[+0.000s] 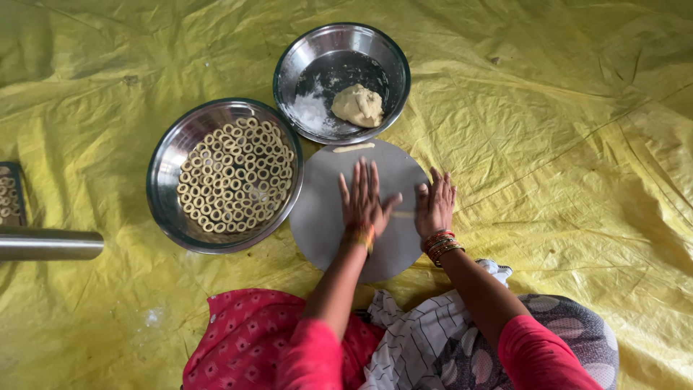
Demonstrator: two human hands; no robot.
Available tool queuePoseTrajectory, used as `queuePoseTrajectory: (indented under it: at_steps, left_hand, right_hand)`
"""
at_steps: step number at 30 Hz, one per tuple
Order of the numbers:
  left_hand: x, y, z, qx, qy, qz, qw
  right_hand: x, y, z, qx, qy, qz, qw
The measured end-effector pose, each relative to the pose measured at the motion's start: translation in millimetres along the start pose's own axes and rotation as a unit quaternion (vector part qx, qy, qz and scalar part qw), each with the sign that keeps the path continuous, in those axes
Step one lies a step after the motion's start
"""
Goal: The person rolls small pieces of dough into thin ropes on a round board, then joins the ends to form rings and places them into a metal bowl. The process repeats continuously with fresh dough from a second bowl.
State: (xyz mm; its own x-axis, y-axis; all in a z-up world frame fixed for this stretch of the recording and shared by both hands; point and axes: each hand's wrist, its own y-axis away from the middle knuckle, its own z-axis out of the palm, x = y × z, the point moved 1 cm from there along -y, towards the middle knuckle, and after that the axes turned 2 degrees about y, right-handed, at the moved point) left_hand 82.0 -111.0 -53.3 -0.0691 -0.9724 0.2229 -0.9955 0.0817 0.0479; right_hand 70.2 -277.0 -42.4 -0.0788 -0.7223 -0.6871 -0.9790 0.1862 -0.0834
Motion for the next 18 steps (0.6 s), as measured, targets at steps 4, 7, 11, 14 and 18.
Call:
queuePoseTrajectory:
  at_steps: [4, 7, 11, 14, 18]
  left_hand:
    - [-4.4, 91.0, 21.2, 0.069, 0.054, 0.085, 0.993]
    - [-10.6, 108.5, 26.9, 0.034, 0.049, 0.095, 0.994]
    - [-4.4, 44.7, 21.4, -0.034, 0.048, 0.033, 0.998]
    - [-2.8, -24.0, 3.6, -0.014, 0.009, -0.034, 0.999]
    - [-2.2, -44.6, -10.3, 0.045, 0.005, -0.077, 0.996]
  right_hand:
    - [1.8, -2.0, 0.4, -0.006, 0.015, 0.006, 1.000]
    - [2.0, -5.6, 3.0, -0.006, 0.009, 0.015, 1.000]
    - [6.3, -1.9, 3.0, 0.008, -0.004, 0.003, 1.000]
    - [7.5, -0.8, 2.2, 0.005, -0.018, 0.001, 1.000]
    - [8.1, -1.9, 2.7, 0.008, -0.007, -0.008, 1.000]
